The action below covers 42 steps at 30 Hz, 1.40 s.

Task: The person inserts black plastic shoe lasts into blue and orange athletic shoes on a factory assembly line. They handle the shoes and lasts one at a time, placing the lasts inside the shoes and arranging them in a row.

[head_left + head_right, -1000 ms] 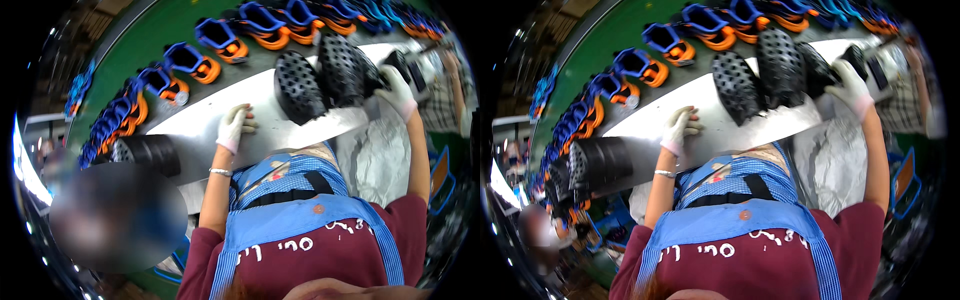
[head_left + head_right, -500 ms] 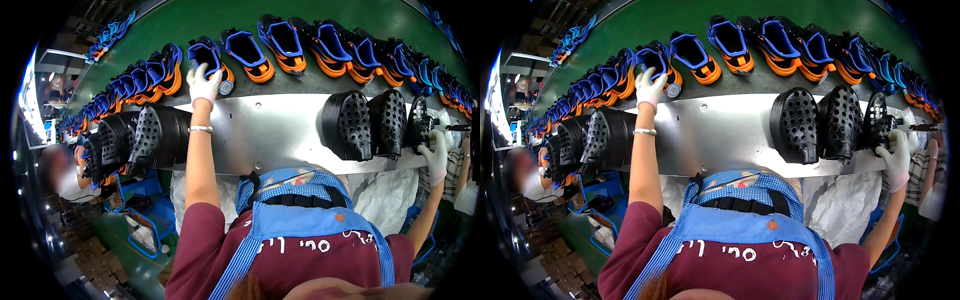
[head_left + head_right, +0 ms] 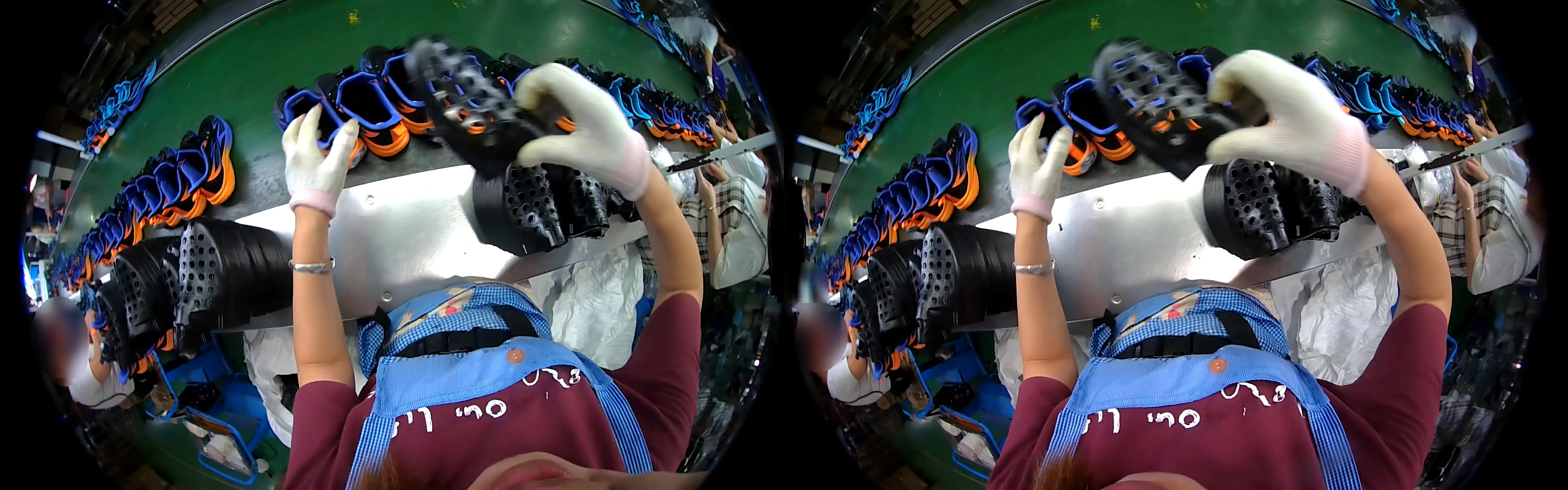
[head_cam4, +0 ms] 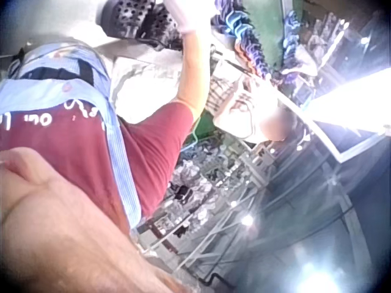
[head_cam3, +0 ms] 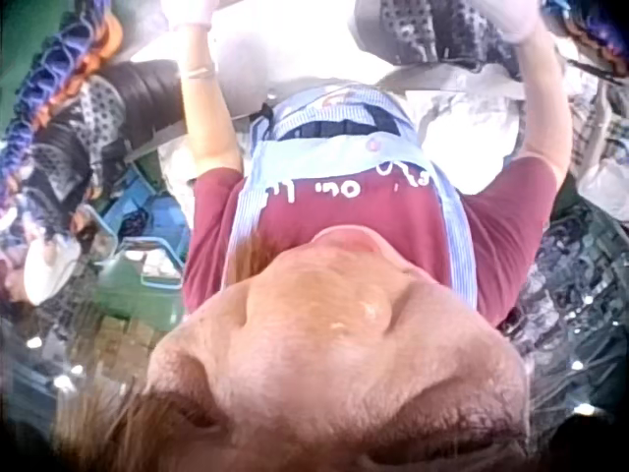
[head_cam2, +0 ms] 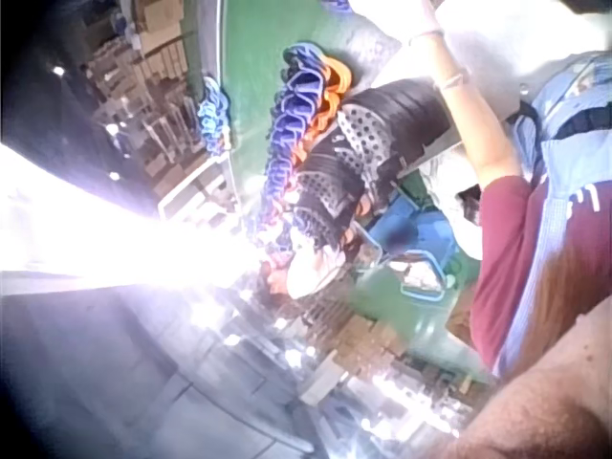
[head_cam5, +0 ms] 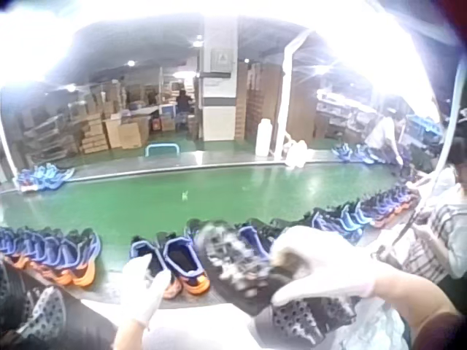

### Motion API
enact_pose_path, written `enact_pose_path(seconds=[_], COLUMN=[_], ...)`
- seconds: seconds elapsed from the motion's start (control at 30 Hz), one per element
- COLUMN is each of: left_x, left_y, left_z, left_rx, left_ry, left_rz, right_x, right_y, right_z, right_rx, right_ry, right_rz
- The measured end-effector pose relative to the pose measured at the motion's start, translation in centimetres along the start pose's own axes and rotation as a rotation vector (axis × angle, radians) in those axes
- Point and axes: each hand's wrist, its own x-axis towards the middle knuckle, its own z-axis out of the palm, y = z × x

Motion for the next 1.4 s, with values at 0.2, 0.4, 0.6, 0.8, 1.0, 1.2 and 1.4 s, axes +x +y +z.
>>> enact_pose_path(seconds=[0.2,0.4,0.6,0.8,1.0,1.2,1.4], left_x=[-3.6,-3.9,-3.0,-2.2,-2.3,-2.3,0.2], left_y=[4.5,3.0,2.5,-2.6,-5.6,-5.8,-4.6], left_z=[-1.4,-1.3,-1.1,1.3,0.4,1.1,0.5], left_rx=[-1.612,-1.675,-1.646,-1.705,-1.015,-0.079,0.121], left_ry=[-0.426,-0.031,0.166,0.249,0.315,0.172,-0.076], left_rz=[-0.101,-0.222,-0.228,-0.51,-0.468,0.005,-0.225], right_x=[4.9,7.1,8.8,10.3,13.5,21.3,25.8], right_y=[-3.6,-4.7,-5.5,-5.4,-3.4,-2.0,-3.2], right_z=[6.2,11.5,13.8,15.4,15.1,15.1,20.7], right_rx=[-0.044,-0.147,-0.171,-0.236,-0.385,-0.526,-0.682], right_ry=[-0.245,-0.333,-0.455,-0.46,-0.468,-0.725,-0.701], right_rz=[-0.263,-0.064,0.039,0.019,-0.073,0.073,0.038])
